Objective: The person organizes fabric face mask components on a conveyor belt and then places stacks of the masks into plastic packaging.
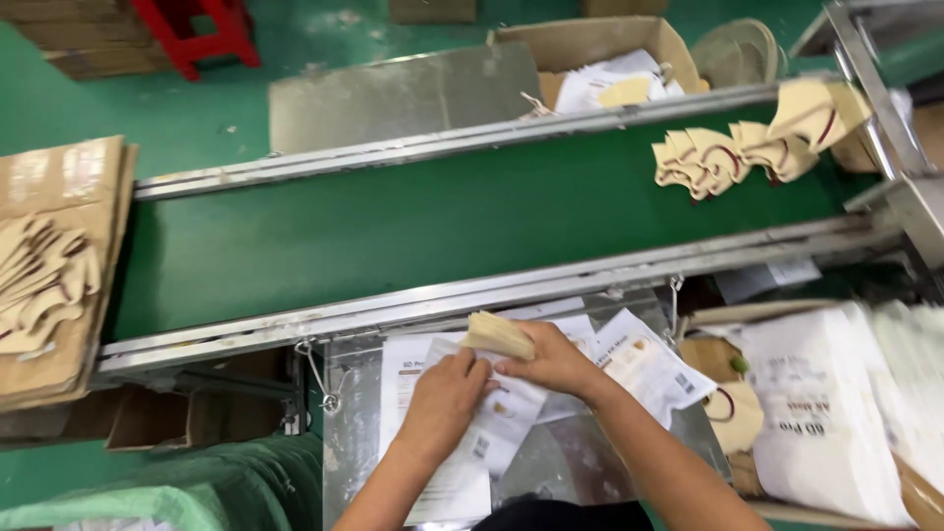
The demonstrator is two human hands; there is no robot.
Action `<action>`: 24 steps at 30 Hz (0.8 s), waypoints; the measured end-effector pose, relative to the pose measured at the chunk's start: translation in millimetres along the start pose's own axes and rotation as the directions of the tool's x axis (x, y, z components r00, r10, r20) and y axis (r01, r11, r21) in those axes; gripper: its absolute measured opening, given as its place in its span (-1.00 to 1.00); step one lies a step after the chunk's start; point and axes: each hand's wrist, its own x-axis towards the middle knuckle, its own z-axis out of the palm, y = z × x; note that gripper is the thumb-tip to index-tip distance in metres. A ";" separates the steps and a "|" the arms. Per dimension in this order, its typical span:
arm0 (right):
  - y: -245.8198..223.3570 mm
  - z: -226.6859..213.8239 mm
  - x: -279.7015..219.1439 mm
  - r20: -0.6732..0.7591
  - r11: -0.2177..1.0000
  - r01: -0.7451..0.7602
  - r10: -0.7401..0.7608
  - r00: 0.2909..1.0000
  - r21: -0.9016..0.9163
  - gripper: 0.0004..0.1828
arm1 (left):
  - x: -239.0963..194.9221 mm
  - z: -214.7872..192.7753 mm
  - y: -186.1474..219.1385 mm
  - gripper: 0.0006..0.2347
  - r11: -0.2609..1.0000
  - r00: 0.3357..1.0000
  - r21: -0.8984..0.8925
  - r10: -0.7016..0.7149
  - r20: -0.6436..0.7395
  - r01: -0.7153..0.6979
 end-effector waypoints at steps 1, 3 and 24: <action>-4.4 -9.2 2.8 0.012 1.000 0.003 -0.003 1.000 -0.001 -0.32 | 4.8 -12.6 4.4 -0.80 1.000 1.000 0.004 -0.010 -0.005 0.010; -10.5 -26.4 5.6 -0.074 0.999 -0.020 0.023 0.997 0.036 -0.41 | 11.7 -35.3 14.2 -0.80 0.974 0.995 -0.206 0.084 -0.047 -0.092; -127.3 -18.6 14.4 0.129 0.927 0.094 -0.050 0.990 -0.362 -0.64 | 29.9 -22.8 11.1 -0.90 0.900 0.992 -0.416 0.109 -0.070 -0.128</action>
